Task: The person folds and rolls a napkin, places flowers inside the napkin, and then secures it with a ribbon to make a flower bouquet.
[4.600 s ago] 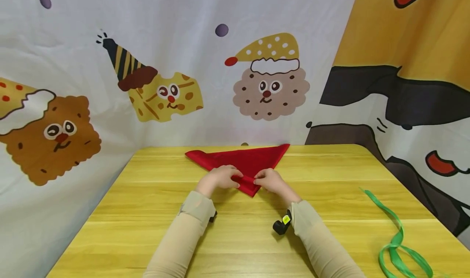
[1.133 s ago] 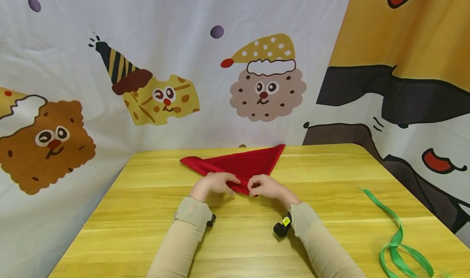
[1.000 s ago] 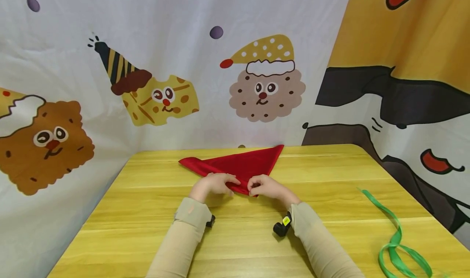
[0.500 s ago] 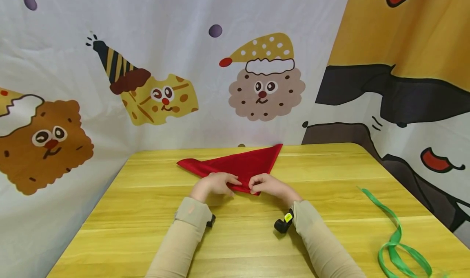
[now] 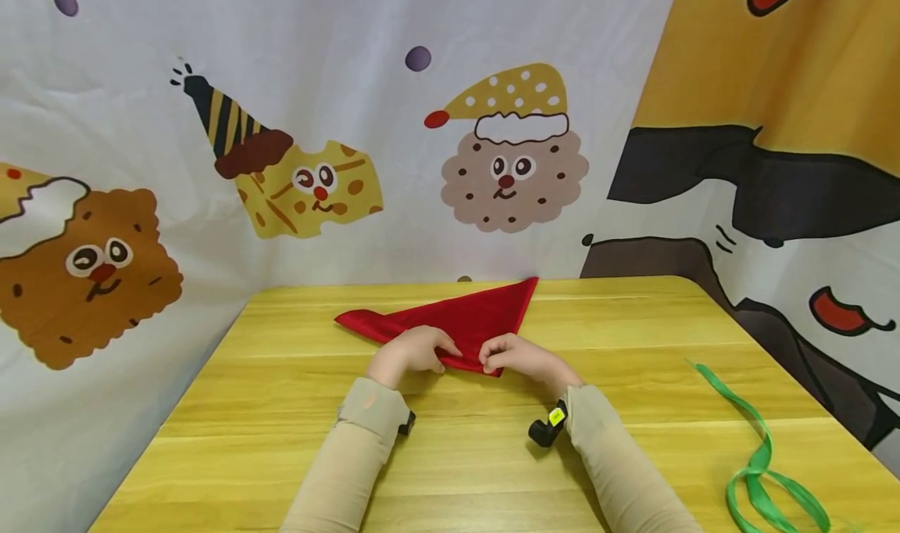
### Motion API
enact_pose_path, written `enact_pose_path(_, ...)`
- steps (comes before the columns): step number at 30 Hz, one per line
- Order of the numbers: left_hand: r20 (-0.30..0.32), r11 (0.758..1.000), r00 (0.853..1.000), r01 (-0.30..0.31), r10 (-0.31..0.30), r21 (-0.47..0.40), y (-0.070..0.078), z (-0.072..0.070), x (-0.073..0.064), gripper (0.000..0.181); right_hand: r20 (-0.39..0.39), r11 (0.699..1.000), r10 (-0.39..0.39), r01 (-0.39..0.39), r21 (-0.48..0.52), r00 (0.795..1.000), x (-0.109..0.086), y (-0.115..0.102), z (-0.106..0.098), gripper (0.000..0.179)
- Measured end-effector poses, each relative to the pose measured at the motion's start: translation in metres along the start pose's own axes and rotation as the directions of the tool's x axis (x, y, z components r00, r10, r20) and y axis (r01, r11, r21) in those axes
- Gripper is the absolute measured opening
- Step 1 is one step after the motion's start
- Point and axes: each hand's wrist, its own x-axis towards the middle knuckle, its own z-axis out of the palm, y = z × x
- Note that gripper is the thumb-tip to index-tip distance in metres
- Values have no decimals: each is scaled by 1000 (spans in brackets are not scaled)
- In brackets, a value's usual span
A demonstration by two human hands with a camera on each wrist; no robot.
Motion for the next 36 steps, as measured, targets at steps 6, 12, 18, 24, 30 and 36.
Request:
enact_pose_path(6,-62,999,997,41,-41,-4,0,0,1,16,10,999,-22,21,26,1000,0,2,1,12)
enact_pose_path(12,-76,997,994,78,-79,-16,0,-1,2,9,15,991,16,-14,-133,1000,0,-7,1,12)
enact_pose_path(18,-68,998,995,66,-67,-19,1,-3,2,7,24,949,35,-26,-313,999,-1,-19,1,23)
enact_pose_path(24,-50,1000,998,28,-28,-9,4,-5,1,10,-15,961,61,-62,-270,998,-6,-22,-2,9)
enact_pose_path(30,-11,1000,1000,20,-20,-6,8,-8,-1,25,-10,975,52,-53,-218,999,-7,-22,-6,6)
enact_pose_path(36,25,999,999,46,-46,-7,10,-10,-2,24,-4,975,53,-52,-217,999,-7,-24,-10,5)
